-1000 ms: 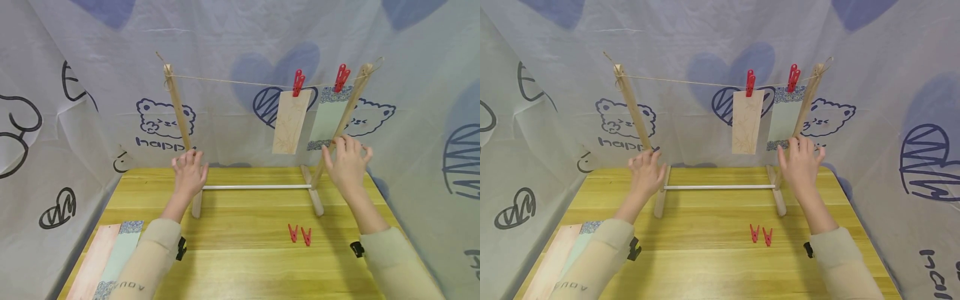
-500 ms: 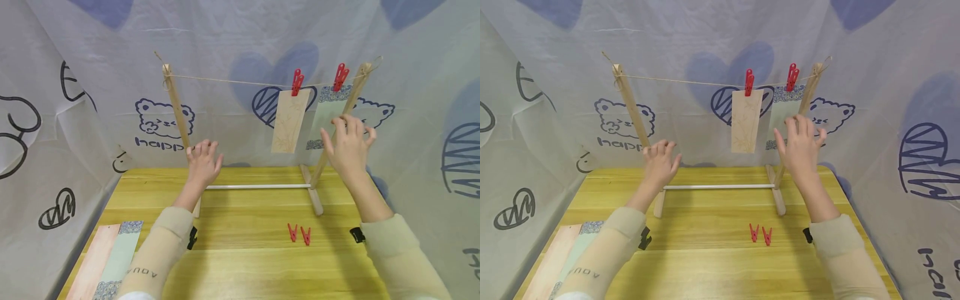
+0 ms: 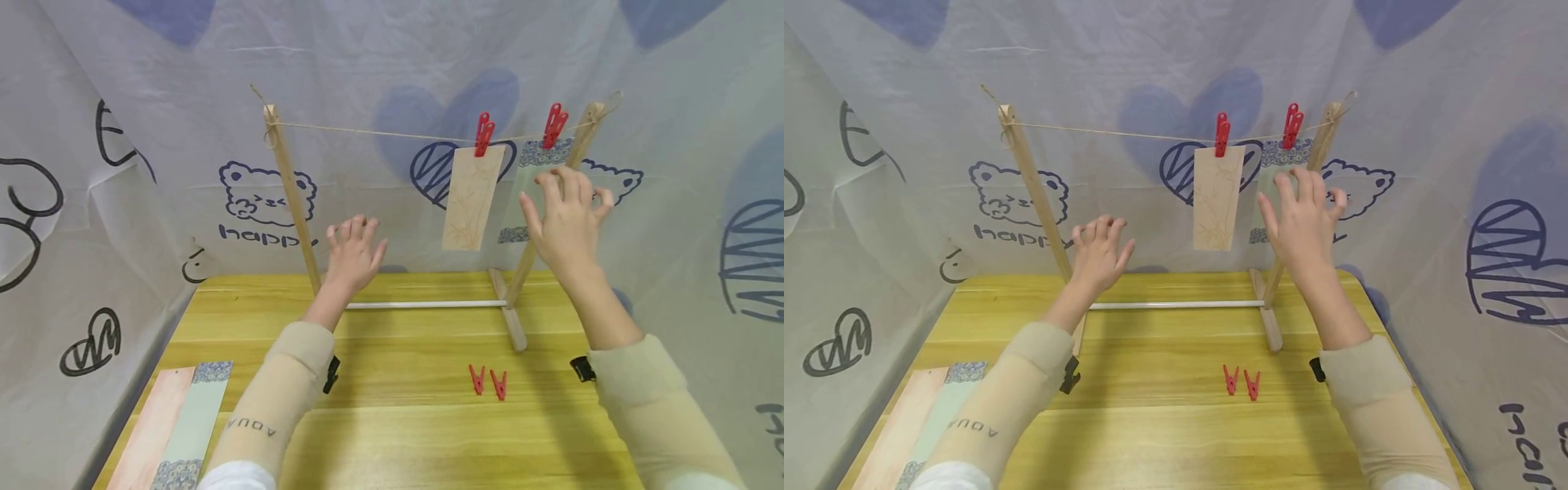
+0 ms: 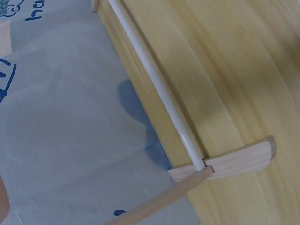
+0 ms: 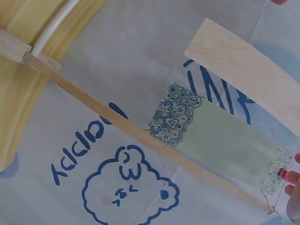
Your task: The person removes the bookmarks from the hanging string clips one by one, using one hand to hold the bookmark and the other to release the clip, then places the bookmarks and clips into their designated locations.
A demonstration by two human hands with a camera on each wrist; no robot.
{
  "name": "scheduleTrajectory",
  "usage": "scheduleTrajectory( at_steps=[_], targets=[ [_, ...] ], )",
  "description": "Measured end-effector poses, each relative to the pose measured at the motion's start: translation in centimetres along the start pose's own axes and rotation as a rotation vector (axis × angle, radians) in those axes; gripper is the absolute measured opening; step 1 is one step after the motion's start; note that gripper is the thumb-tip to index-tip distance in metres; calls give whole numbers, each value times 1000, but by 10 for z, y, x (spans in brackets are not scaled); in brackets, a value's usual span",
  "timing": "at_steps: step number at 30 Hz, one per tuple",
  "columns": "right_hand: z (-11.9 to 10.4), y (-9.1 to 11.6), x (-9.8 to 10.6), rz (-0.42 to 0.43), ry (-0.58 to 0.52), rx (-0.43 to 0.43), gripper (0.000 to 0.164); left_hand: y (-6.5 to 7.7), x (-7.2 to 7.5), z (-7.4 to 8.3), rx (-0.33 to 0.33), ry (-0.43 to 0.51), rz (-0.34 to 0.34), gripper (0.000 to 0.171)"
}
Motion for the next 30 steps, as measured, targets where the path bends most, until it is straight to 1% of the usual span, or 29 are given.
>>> scheduleTrajectory(
  at_steps=[6, 13, 19, 24, 30],
  targets=[
    [-3, -8, 5, 7, 0, 2, 35, -10, -2, 12, -8, -14, -30, 42],
    [-7, -15, 4, -27, 9, 2, 38, -18, -8, 23, -7, -21, -88, 42],
    [-14, -24, 5, 8, 33, 49, 41, -23, -14, 32, -8, -21, -132, 43],
    [-20, -33, 7, 36, 39, 91, 40, -27, -18, 40, -27, -36, -143, 45],
    [-25, -45, 7, 32, 59, 120, 40, -32, -20, 53, -40, -32, -159, 46]
  ],
)
Point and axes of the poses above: each hand's wrist, its own y-axis away from the middle knuckle, its own x-axis out of the back of the hand, z = x × y, the point moved 10 cm from there along -y, towards the middle knuckle, and after that the axes turned 5 degrees about x, right-handed, at the moved point
